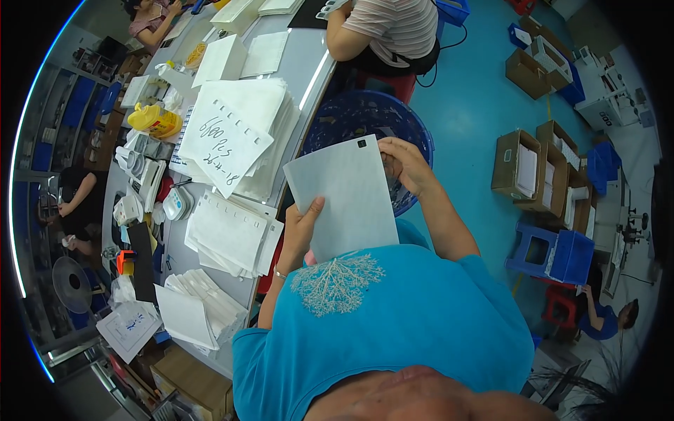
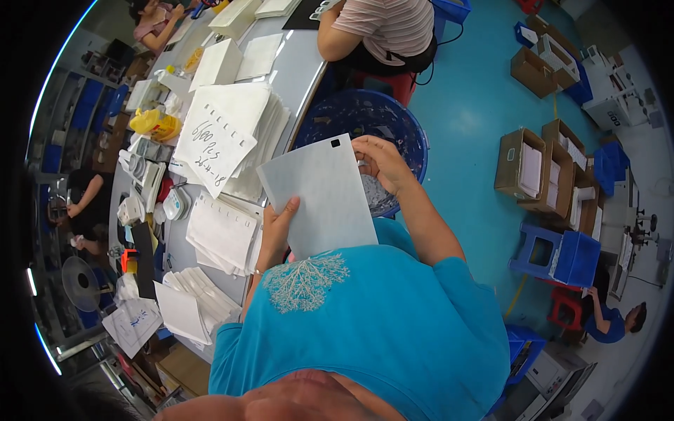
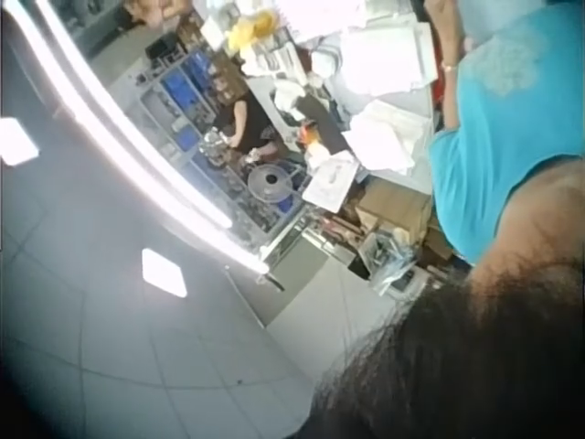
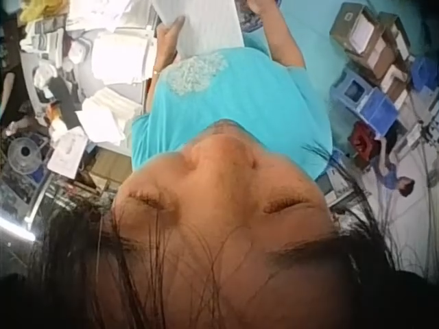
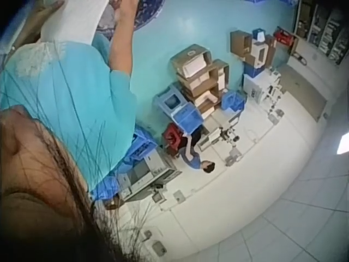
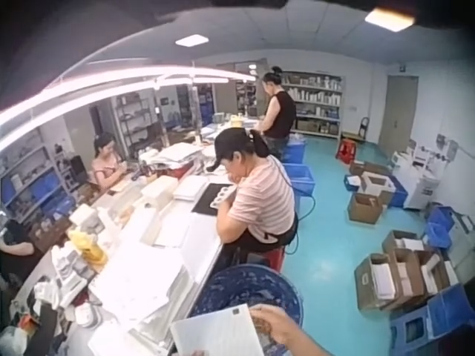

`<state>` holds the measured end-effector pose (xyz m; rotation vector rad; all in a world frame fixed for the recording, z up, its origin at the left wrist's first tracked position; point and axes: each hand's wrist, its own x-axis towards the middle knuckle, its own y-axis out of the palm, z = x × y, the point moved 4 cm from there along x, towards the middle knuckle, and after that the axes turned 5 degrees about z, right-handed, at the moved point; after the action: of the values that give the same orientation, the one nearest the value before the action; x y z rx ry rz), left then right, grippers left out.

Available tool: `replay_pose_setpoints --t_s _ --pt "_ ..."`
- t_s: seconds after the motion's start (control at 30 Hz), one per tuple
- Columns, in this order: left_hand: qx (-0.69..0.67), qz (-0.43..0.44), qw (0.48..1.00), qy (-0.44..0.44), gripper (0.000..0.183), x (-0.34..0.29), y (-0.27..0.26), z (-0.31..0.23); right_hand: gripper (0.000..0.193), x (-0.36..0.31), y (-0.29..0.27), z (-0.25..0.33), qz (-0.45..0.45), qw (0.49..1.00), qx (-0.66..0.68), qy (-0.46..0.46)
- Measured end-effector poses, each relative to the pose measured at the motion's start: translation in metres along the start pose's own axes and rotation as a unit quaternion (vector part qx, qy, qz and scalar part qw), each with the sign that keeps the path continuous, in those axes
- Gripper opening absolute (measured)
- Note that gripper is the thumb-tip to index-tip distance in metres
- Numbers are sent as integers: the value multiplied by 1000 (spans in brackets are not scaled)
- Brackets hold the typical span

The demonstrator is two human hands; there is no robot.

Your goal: The recorder is inspecting, counting, and sorting stacks of white sheets or labels at various workbenches in a manufacturing facility.

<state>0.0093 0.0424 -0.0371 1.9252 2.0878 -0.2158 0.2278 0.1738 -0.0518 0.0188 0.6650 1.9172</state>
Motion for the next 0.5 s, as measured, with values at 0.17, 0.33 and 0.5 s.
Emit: replay_pose_setpoints --t_s 0.17,0.33,0.5 --pt "7 23 999 -23 41 5 -7 4 24 -16 28 3 45 994 -76 67" --pt "23 42 999 -7 42 2 -4 1 25 -16 19 -5 38 953 -296 -55" --pt "36 42 998 3 43 3 1 0 22 -26 18 -5 -33 931 -340 -127"
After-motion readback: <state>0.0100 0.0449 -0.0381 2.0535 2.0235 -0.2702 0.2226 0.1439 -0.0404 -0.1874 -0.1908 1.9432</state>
